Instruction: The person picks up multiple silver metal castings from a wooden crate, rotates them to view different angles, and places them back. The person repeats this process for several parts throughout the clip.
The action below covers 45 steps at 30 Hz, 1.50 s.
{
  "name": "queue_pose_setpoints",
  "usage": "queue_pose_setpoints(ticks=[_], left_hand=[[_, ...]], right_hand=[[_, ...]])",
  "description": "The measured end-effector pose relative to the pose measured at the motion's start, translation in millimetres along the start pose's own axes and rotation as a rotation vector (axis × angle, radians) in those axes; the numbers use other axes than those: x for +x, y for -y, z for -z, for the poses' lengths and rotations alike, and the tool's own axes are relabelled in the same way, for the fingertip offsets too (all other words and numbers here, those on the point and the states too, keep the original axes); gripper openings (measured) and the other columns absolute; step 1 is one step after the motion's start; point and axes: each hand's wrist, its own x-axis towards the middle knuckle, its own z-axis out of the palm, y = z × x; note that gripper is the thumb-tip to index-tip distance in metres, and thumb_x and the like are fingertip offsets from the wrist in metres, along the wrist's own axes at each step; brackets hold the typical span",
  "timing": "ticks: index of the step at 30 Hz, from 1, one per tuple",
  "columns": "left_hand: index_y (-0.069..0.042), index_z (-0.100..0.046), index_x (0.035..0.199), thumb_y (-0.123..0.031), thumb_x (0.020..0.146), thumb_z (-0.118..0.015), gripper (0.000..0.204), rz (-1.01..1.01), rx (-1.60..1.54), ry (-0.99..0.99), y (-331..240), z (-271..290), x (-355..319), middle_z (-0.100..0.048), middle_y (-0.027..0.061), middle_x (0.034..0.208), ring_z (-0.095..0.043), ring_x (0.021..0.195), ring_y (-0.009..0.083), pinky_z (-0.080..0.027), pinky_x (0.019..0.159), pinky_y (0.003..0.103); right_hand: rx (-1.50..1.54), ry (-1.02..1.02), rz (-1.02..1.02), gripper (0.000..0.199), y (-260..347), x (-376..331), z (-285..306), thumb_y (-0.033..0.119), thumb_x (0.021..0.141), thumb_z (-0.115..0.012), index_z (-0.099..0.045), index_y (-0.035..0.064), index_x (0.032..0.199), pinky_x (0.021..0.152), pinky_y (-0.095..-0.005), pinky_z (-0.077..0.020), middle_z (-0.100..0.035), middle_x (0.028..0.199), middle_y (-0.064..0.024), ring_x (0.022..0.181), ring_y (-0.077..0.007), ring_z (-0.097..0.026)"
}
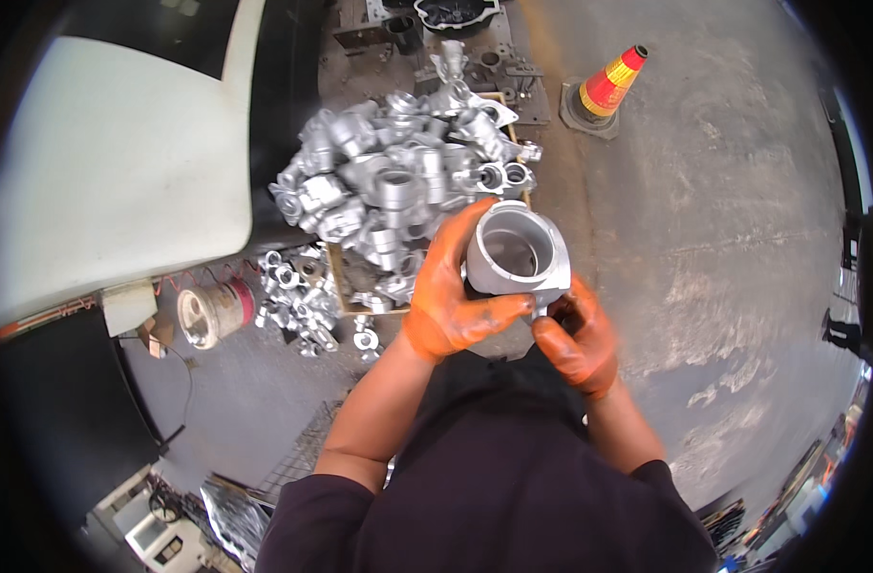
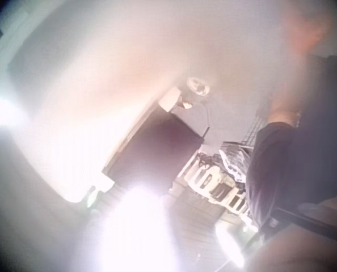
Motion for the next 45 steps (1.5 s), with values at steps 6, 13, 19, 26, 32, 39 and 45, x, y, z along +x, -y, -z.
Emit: queue_pose_setpoints(ticks=[6,13,19,26,32,39,45], left_hand=[[0.001,-0.037,0.156,-0.013,0.089,-0.08,0.081,0.245,0.547,-0.124,173.7,-107.4,24.5,-0.052,0.0218,0.147,-0.057,0.131,0.0341,-0.045,0.112,0.043],[0.0,-0.063,0.135,-0.005,0.1,-0.064,0.035,0.775,0.288,-0.596,317.4,-117.8,-99.0,-0.071,0.0126,0.124,-0.069,0.112,0.0178,-0.052,0.098,0.028],[0.0,-0.069,0.125,-0.007,0.103,-0.063,0.024,0.887,0.55,-0.775,366.0,-80.9,-140.3,-0.074,0.0109,0.115,-0.071,0.108,0.0182,-0.055,0.097,0.029],[0.0,-0.066,0.128,-0.015,0.106,-0.06,0.028,1.068,0.775,-1.207,331.2,-24.5,-183.6,-0.074,0.0091,0.11,-0.068,0.103,0.0158,-0.054,0.092,0.029],[0.0,-0.064,0.13,-0.015,0.107,-0.058,0.028,1.034,0.812,-1.279,369.8,-12.8,-274.7,-0.073,0.0099,0.114,-0.066,0.106,0.017,-0.051,0.096,0.029],[0.0,-0.059,0.138,-0.012,0.103,-0.063,0.038,1.02,0.582,-1.477,359.8,-6.2,-278.4,-0.07,0.0133,0.126,-0.065,0.118,0.0214,-0.048,0.105,0.032],[0.0,-0.055,0.145,-0.016,0.097,-0.067,0.052,0.703,0.455,-1.502,356.2,49.1,-262.1,-0.064,0.0215,0.137,-0.061,0.129,0.0304,-0.046,0.11,0.039]], right_hand=[[0.087,-0.242,-0.43,0.02,-112.6,51.0,191.2,0.015,0.098,-0.073,-0.07,0.0012,0.111,0.064,-0.0228,-0.0429,-0.064,0.083,0.0023,0.072,-0.005,-0.054],[-0.592,-0.417,-0.84,0.022,-578.1,94.6,449.0,0.025,0.093,-0.074,-0.062,0.0075,0.091,0.051,-0.0317,-0.0402,-0.06,0.068,-0.0038,0.055,-0.0163,-0.054],[-0.636,-0.284,-0.932,0.027,-758.9,105.1,594.7,0.022,0.092,-0.076,-0.059,0.0074,0.107,0.045,-0.0358,-0.0402,-0.063,0.074,-0.007,0.051,-0.0192,-0.056],[-0.294,-0.357,-1.182,0.037,-773.5,169.2,510.4,0.024,0.092,-0.074,-0.06,0.0089,0.122,0.047,-0.0332,-0.0418,-0.066,0.08,-0.0061,0.056,-0.0167,-0.059],[-1.767,0.657,-0.542,0.022,-758.0,205.5,600.8,0.025,0.093,-0.074,-0.071,0.0054,0.104,0.077,-0.0474,-0.0556,-0.073,0.099,-0.0177,0.091,-0.0356,-0.071],[-1.865,0.801,-0.493,0.032,-648.7,174.1,576.6,0.028,0.087,-0.077,-0.065,0.006,0.107,0.08,-0.0473,-0.0534,-0.071,0.103,-0.0193,0.095,-0.0374,-0.067],[-0.806,-0.101,-1.139,0.038,-518.4,182.3,483.6,0.039,0.094,-0.062,-0.061,0.0092,0.117,0.054,-0.0396,-0.047,-0.07,0.099,-0.0137,0.068,-0.0277,-0.066]])
